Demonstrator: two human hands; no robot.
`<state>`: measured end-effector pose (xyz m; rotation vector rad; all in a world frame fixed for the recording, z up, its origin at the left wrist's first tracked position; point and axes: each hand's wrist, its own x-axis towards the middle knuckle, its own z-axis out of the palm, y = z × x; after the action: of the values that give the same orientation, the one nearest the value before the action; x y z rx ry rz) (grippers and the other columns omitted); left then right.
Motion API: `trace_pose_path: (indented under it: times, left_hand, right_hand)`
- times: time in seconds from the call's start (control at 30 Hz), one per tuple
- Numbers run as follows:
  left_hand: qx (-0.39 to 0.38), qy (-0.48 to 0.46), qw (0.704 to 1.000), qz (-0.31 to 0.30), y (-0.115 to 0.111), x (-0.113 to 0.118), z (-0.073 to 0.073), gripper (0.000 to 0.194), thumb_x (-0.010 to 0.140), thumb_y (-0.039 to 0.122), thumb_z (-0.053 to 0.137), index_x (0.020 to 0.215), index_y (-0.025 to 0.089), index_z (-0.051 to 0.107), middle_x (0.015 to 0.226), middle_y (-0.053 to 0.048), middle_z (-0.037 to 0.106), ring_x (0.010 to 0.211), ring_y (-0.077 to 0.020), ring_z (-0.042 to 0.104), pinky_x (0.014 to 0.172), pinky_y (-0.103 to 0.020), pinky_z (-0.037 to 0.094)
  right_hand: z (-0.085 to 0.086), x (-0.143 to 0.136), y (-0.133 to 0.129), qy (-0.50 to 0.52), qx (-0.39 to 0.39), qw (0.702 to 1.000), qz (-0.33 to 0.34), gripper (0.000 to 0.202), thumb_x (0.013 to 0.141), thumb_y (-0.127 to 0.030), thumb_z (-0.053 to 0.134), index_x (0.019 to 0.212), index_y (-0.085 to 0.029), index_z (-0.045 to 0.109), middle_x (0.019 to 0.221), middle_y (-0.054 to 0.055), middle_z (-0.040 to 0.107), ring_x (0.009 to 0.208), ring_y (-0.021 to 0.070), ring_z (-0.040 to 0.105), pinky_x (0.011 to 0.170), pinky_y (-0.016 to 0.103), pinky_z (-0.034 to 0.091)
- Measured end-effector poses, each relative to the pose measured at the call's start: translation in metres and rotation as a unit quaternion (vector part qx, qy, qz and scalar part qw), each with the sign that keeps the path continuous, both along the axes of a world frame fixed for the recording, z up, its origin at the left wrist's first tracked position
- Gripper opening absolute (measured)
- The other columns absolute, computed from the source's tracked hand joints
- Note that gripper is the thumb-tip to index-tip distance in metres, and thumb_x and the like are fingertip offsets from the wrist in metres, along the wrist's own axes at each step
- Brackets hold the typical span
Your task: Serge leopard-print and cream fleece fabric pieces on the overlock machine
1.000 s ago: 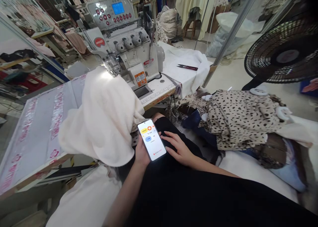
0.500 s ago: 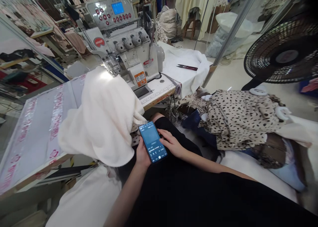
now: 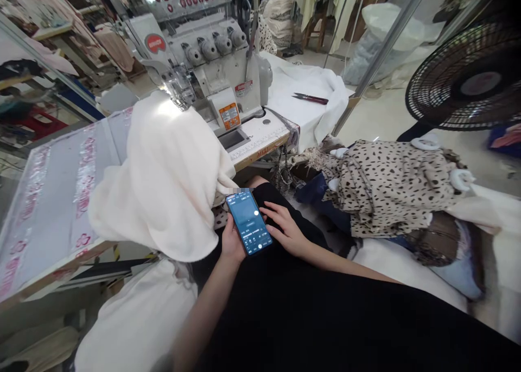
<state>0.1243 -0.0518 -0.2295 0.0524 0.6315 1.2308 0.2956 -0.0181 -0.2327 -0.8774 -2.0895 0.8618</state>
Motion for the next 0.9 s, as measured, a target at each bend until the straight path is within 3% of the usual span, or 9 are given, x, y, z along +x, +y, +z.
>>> trace_pose_path:
  times: [0.13,0.27,0.43,0.53,0.63,0.8,0.9]
  left_hand:
    - [0.022,0.014,1.0,0.008,0.001,0.002,0.005,0.061,0.084,0.055,0.031,0.118,0.008,0.05,0.118,-0.016,0.054,0.114,-0.0312,0.045,0.097,-0.048,0.034]
    - [0.03,0.022,0.999,0.008,0.003,0.003,0.009,0.061,0.085,0.055,0.028,0.118,0.008,0.05,0.118,-0.015,0.054,0.113,-0.0307,0.046,0.096,-0.048,0.034]
    - [0.031,0.015,0.999,0.012,0.005,0.003,0.008,0.061,0.085,0.054,0.03,0.122,0.009,0.047,0.118,-0.016,0.053,0.113,-0.0311,0.046,0.096,-0.049,0.033]
    - [0.021,0.01,1.0,0.005,0.004,0.004,0.009,0.061,0.085,0.054,0.029,0.122,0.009,0.047,0.118,-0.016,0.054,0.113,-0.0311,0.046,0.097,-0.049,0.033]
    - [0.016,0.007,1.0,-0.004,0.002,0.006,0.01,0.06,0.085,0.054,0.03,0.121,0.01,0.048,0.116,-0.015,0.055,0.112,-0.031,0.047,0.097,-0.048,0.033]
    - [-0.042,0.026,0.999,0.023,0.002,0.008,0.004,0.054,0.084,0.053,0.034,0.106,0.009,0.058,0.1,-0.013,0.063,0.106,-0.03,0.052,0.095,-0.046,0.036]
    - [-0.068,0.04,0.996,0.042,0.003,0.007,0.001,0.052,0.085,0.051,0.033,0.101,0.009,0.06,0.094,-0.013,0.065,0.103,-0.0287,0.054,0.094,-0.045,0.037]
  right_hand:
    - [0.01,0.015,-0.006,-0.044,0.098,0.99,0.09,0.032,0.085,-0.029,0.046,0.115,-0.025,0.056,0.137,0.006,0.031,0.127,0.0269,0.024,0.101,0.048,0.029]
    - [0.016,0.022,-0.008,-0.071,0.142,0.974,0.163,0.031,0.083,-0.032,0.048,0.111,-0.025,0.06,0.139,0.005,0.03,0.128,0.0278,0.021,0.101,0.047,0.029]
    - [0.014,0.021,-0.008,-0.071,0.135,0.978,0.141,0.034,0.085,-0.032,0.046,0.116,-0.024,0.056,0.139,0.006,0.03,0.129,0.0278,0.019,0.102,0.047,0.027]
    - [0.008,0.018,-0.006,-0.031,0.071,0.996,0.051,0.038,0.088,-0.031,0.04,0.124,-0.022,0.048,0.137,0.007,0.033,0.128,0.0254,0.023,0.104,0.047,0.026]
    - [0.0,0.01,0.0,0.03,-0.04,0.999,-0.017,0.041,0.091,-0.036,0.034,0.13,-0.024,0.04,0.132,0.006,0.04,0.124,0.0217,0.032,0.103,0.044,0.028]
    - [-0.007,-0.006,0.006,0.123,-0.247,0.961,-0.003,0.046,0.089,-0.046,0.037,0.129,-0.025,0.042,0.124,0.004,0.05,0.117,0.0205,0.041,0.104,0.042,0.028]
    - [-0.009,-0.009,0.005,0.149,-0.298,0.943,0.017,0.047,0.087,-0.047,0.041,0.128,-0.025,0.045,0.128,0.003,0.047,0.119,0.0207,0.039,0.105,0.04,0.025]
